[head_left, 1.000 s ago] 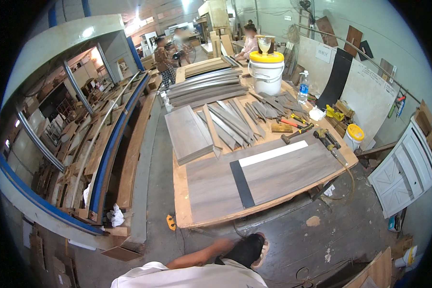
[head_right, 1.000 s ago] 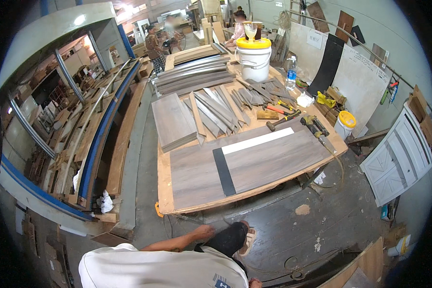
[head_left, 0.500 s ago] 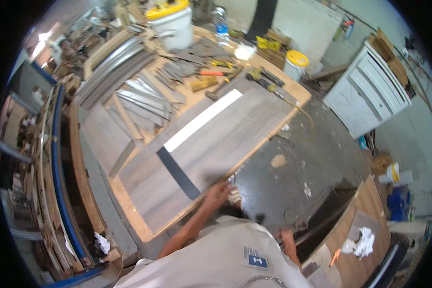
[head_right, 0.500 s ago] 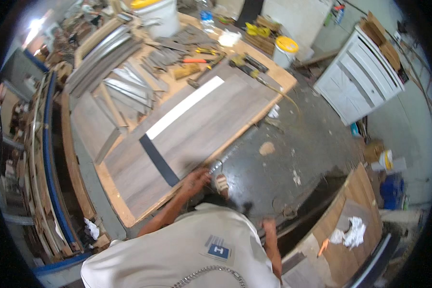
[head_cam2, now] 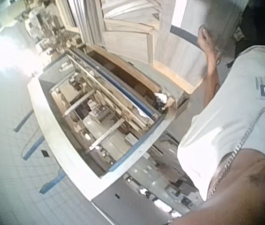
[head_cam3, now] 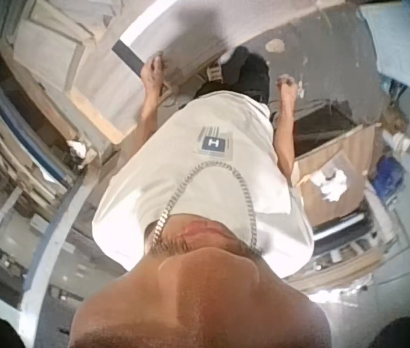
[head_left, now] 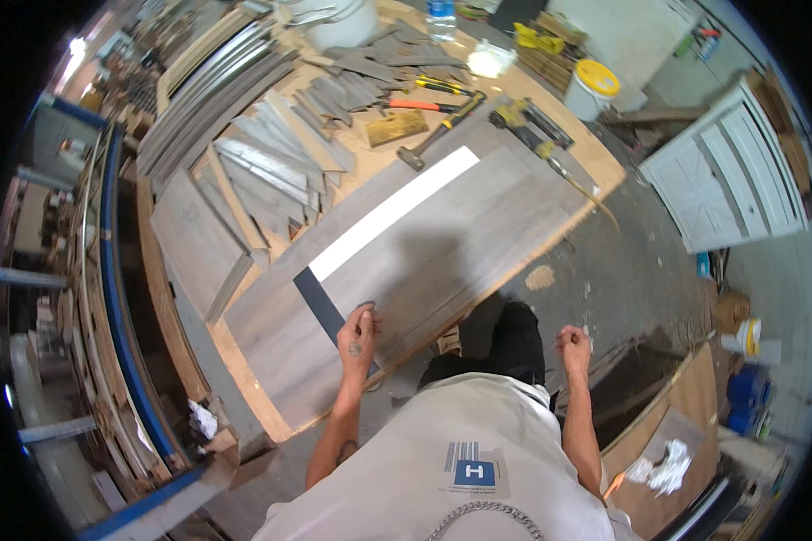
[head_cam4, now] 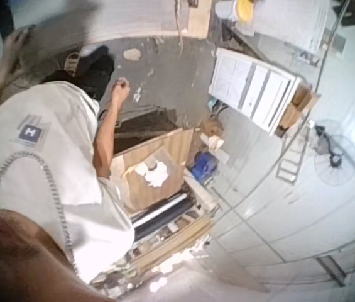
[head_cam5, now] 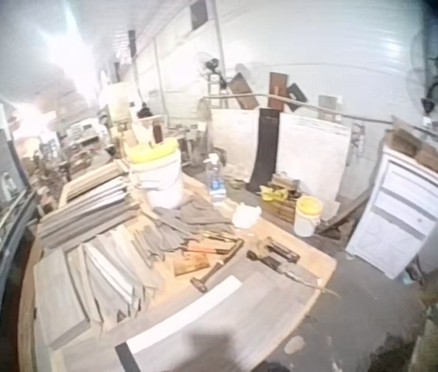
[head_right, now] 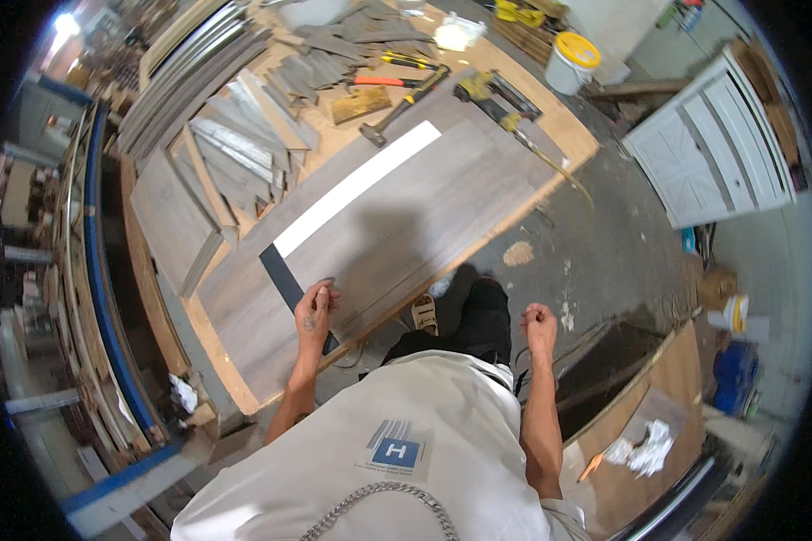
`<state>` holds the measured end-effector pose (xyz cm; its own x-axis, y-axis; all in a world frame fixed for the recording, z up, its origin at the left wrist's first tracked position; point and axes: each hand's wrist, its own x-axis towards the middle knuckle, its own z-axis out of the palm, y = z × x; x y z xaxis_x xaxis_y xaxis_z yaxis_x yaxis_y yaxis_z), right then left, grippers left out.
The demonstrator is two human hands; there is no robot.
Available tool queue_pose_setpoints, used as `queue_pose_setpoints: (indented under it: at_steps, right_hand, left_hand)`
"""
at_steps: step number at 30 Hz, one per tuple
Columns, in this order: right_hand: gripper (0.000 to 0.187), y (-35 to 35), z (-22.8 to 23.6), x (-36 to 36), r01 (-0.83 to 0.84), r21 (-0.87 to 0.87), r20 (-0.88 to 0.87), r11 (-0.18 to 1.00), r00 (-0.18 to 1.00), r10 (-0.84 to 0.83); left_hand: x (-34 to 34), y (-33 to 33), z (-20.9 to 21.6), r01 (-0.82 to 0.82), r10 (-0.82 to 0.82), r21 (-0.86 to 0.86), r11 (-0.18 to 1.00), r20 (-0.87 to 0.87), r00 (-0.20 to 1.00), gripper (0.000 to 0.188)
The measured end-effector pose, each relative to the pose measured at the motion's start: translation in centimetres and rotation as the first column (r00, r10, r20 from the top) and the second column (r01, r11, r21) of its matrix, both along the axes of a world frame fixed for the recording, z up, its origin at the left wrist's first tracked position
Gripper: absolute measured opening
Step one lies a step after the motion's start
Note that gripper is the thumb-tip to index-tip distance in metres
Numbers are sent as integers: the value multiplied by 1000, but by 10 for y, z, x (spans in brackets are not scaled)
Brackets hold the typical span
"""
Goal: The user is assembling a wooden cabinet door by fitting the panel into the frame and using a mallet and a scraper.
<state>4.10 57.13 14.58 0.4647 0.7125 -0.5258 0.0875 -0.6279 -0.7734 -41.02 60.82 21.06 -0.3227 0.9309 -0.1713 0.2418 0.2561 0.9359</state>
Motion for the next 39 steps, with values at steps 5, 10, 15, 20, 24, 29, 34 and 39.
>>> queue_pose_setpoints:
  at_steps: [5, 10, 15, 20, 24, 29, 34, 39]
  right_hand:
    - [25, 127, 39, -26, -337, 201, 484, 920, 850, 206]
    - [38, 235, 36, -22, -744, 377, 844, 551, 522, 127]
    - [43, 276, 18, -27, -935, 224, 914, 273, 299, 273]
    - [49, 283, 4, -21, -967, 110, 959, 230, 164, 232]
    - [48, 280, -8, -27, -979, 58, 978, 194, 95, 185]
    - [50, 295, -17, -10, -986, -5, 966, 167, 38, 256]
    - [52, 320, -38, 4, -966, -160, 977, 204, -126, 171]
    - [52, 331, -46, 9, -975, -176, 980, 132, -161, 117]
  left_hand:
    - [9, -32, 6, -278, 277, 2, 961, 65, 959, 33]
    - [38, -58, 8, -511, 510, -19, 860, 98, 855, 38]
    - [87, -104, -7, -731, 732, -26, 681, 16, 681, 33]
    - [150, -170, -30, -871, 842, -140, 470, -225, 490, 34]
    - [218, -285, -112, -888, 895, -358, 289, -227, 383, 34]
    - [347, -354, -168, -786, 903, -615, 61, -301, 306, 37]
    - [436, -348, -135, -675, 854, -716, 176, -231, 467, 36]
    - [460, -352, -120, -628, 952, -765, 143, -68, 299, 35]
